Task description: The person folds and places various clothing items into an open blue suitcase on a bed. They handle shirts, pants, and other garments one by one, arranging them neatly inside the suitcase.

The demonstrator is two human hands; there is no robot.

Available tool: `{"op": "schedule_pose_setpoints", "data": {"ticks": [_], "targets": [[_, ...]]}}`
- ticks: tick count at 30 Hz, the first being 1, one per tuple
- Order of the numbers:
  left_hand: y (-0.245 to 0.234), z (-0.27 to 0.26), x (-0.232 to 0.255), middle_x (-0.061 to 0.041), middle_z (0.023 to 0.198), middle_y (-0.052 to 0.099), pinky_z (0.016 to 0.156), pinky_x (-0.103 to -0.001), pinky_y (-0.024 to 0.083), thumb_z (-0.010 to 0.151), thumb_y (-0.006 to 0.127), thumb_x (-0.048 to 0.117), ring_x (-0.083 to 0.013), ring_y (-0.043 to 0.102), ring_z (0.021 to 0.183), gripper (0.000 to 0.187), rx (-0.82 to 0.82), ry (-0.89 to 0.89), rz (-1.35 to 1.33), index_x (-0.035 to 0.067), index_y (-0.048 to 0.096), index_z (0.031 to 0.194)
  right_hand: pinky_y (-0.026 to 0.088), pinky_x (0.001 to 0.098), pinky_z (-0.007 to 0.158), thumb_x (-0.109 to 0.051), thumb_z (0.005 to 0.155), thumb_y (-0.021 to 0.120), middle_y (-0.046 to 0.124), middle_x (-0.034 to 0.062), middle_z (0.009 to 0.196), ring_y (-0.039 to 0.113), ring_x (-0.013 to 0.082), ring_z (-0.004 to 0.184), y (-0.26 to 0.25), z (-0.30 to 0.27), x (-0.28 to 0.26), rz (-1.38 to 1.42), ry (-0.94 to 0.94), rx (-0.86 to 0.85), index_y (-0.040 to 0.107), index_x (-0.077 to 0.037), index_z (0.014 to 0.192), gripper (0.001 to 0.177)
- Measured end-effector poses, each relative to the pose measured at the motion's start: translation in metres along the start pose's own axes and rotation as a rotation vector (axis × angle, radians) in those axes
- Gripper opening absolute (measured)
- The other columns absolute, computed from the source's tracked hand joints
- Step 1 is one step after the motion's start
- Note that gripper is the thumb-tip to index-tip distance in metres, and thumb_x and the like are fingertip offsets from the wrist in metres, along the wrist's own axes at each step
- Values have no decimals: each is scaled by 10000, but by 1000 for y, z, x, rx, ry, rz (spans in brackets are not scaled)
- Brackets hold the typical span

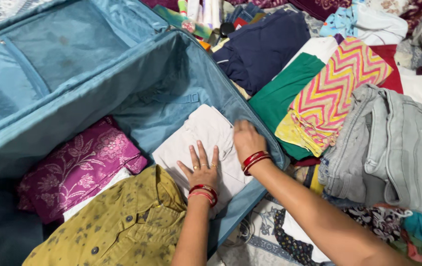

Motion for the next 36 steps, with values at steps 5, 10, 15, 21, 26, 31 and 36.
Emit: {"op": "schedule_pose_setpoints", "data": {"ticks": [5, 10, 15, 21, 26, 31, 36], "targets": [[11, 0, 4, -196, 1687, -225, 1096, -831, -42, 933, 507, 6, -430, -195, 1552, 937, -127, -20, -5, 320, -22, 1641, 595, 465, 810, -10, 947, 484, 499, 299, 1330, 681, 430, 1036, 54, -15, -15, 60, -85, -371, 223, -265, 1607, 754], [24, 9, 8, -199, 1679, -259, 1055, -845, -56, 943, 469, -26, -455, -230, 1527, 943, -114, -44, 58, 329, -42, 1652, 576, 492, 853, -71, 1009, 458, 420, 389, 1374, 658, 491, 1048, 113, -5, -5, 162, -16, -412, 64, -449, 1620, 819], [43, 29, 1, -182, 1679, -271, 1031, -860, -75, 972, 418, 19, -462, -243, 1523, 878, -121, -109, 62, 354, -35, 1645, 570, 455, 901, -128, 1049, 477, 540, 302, 1264, 677, 406, 1072, 138, 5, -14, 133, 115, -397, 32, -474, 1645, 821], [34, 26, 9, -175, 1675, -267, 1052, -845, -51, 991, 463, 202, -447, -237, 1526, 821, -163, -135, 81, 347, -24, 1637, 569, 494, 837, -219, 1020, 513, 472, 260, 1360, 639, 407, 1104, 83, -4, -15, 133, 177, -494, 35, -492, 1582, 786], [-2, 13, 15, -128, 1732, -126, 1235, -597, 160, 865, 688, 151, -320, 19, 1590, 949, -239, -134, 161, 380, 174, 1629, 548, 480, 841, -260, 836, 745, 582, 171, 1333, 642, 336, 1134, -25, -30, -5, 298, 93, -352, 345, -246, 1506, 781], [-102, -35, 97, -197, 1645, 318, 1186, -507, 339, 814, 753, 172, -401, 352, 1481, 678, 509, 169, -284, 71, 513, 1440, 569, 390, 931, -171, 867, 794, 718, 102, 1211, 699, 280, 1114, -186, -105, 76, 840, -69, 265, 675, -84, 1294, 451], [-121, -78, 215, -234, 1490, 511, 1130, -485, 412, 900, 752, 106, -439, 496, 1369, 480, 695, 519, -809, -12, 604, 1342, 564, 351, 924, -73, 947, 701, 751, 106, 1119, 732, 245, 1058, -250, -185, 220, 568, 190, 537, 744, -59, 1087, 147]]}}
Point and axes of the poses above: each hand's wrist, its own z-axis towards the middle knuckle, its own y-axis out of the palm, x = y × z, the point moved 10 cm from there along z, towards the middle knuckle
